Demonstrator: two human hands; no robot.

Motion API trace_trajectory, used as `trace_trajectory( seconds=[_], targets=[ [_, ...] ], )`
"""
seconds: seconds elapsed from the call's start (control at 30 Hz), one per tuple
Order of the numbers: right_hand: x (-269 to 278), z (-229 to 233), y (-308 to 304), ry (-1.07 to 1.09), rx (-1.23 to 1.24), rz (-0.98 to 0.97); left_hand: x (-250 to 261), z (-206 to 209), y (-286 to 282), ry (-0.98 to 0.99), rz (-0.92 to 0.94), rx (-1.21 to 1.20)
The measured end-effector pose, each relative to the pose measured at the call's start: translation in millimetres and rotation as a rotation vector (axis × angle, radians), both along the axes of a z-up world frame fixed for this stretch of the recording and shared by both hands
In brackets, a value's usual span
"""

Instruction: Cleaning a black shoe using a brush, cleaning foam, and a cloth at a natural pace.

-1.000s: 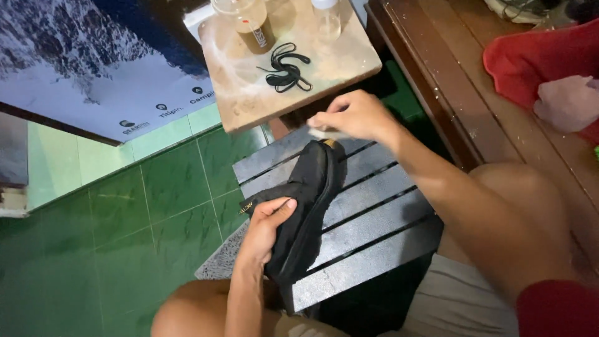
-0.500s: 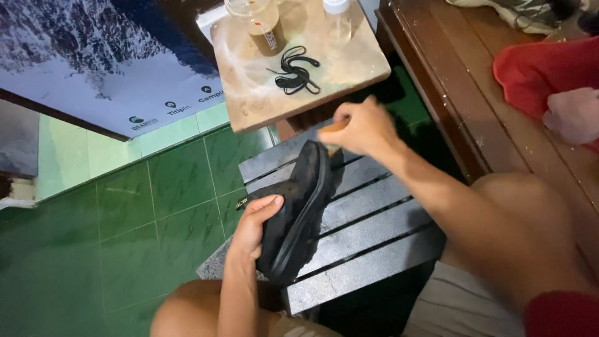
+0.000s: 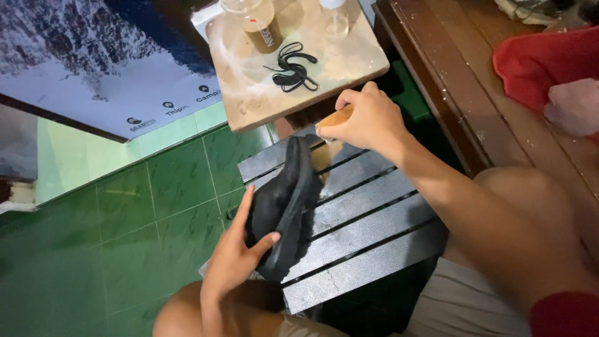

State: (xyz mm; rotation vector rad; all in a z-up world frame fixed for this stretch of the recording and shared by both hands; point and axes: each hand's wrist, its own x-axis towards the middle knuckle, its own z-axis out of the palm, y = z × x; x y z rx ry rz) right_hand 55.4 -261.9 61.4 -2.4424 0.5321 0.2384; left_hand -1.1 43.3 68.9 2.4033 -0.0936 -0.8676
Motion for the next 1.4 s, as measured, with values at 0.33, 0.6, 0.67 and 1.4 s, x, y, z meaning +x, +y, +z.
trace_trajectory(
  seconds=[0.33,0.6,0.67,1.4],
  targets=[
    [-5,21,-8,-0.025,0.054,-0.083,-23,-4,-10,0.177,0.164,-1.637],
    [-13,35,2,-0.079,0.223,-0.089,-49,-25,-23,0.077,0.357,-1.869],
    [-11,27,4,-0.177,0.259,-0.035,-48,-19,-25,0.004,0.333,-1.860],
    [-62,35,50,-1.162,-0.153,0.221,-58,5,-85,-0.323,0.093,-1.579]
  ],
)
